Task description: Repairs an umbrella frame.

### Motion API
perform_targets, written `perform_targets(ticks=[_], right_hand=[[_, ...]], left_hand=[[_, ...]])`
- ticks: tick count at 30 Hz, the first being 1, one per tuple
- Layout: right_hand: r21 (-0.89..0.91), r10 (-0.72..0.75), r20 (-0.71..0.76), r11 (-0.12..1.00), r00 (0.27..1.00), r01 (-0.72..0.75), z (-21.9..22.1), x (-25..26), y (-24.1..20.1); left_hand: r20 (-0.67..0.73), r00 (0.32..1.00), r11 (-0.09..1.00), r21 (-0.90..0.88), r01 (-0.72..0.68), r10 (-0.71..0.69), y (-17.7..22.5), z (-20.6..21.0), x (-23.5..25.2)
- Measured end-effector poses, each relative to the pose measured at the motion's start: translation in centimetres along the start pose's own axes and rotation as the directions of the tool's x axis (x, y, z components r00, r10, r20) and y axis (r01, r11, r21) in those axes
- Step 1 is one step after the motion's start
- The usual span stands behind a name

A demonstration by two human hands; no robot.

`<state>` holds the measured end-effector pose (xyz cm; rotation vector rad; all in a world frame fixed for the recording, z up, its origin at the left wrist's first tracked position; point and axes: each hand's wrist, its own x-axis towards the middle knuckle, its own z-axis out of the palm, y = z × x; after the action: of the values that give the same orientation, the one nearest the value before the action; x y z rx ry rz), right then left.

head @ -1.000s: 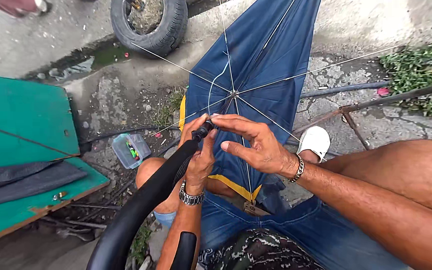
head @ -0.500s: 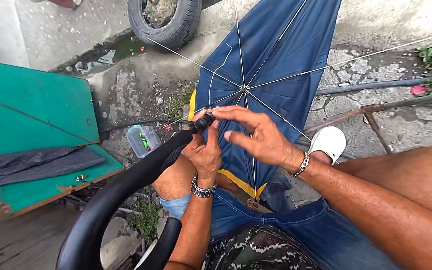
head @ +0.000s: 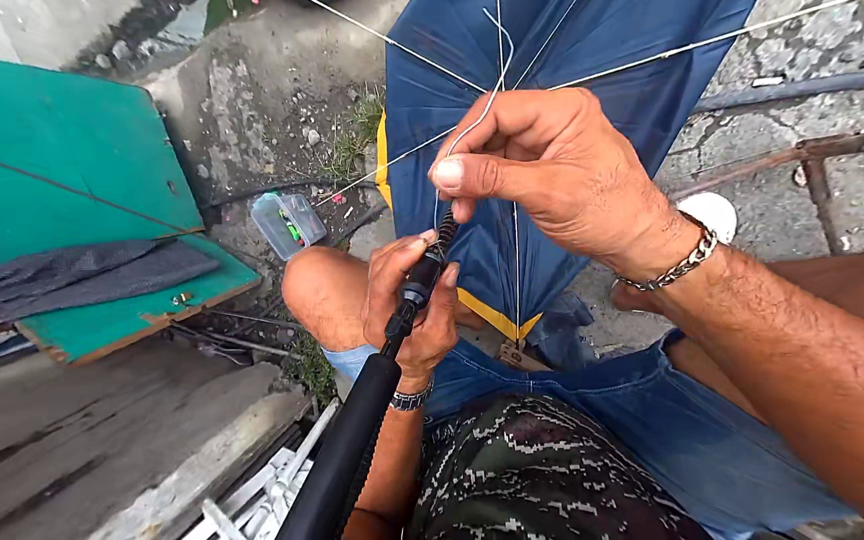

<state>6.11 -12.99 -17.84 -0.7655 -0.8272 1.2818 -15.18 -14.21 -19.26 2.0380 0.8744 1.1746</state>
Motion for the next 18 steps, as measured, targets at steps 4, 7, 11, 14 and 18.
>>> perform_targets(ticks=[4, 7, 11, 14, 18], right_hand=[[0.120, 0.015, -0.032, 0.993, 0.999, -0.011, 0.5, 0.4, 0.3], [0.135, -0.044, -0.031, 0.990, 0.999, 0.048, 0.5, 0.4, 0.1], [0.002, -0.075, -0.038, 0.997, 0.996, 0.076, 0.4, 0.3, -0.2], [-0.011, -0.066, -0.067, 0.998, 0.996, 0.066, 0.3, 0.4, -0.3], [0.047, -0.111, -0.089, 0.992, 0.990, 0.116, 0.6, 0.5, -0.5]], left_hand=[[-0.002, 1.000, 1.000, -0.025, 0.002, -0.002, 0.0, -0.1, 0.0], [-0.012, 1.000, 0.999, -0.032, 0.006, -0.006, 0.0, 0.0, 0.0], [-0.026, 1.000, 1.000, 0.002, -0.008, 0.008, -0.1, 0.2, 0.0], [-0.045, 0.998, 0.998, 0.034, -0.045, 0.046, -0.2, 0.3, 0.4], [-0.084, 0.994, 0.997, 0.041, -0.065, 0.068, -0.2, 0.5, 1.0]])
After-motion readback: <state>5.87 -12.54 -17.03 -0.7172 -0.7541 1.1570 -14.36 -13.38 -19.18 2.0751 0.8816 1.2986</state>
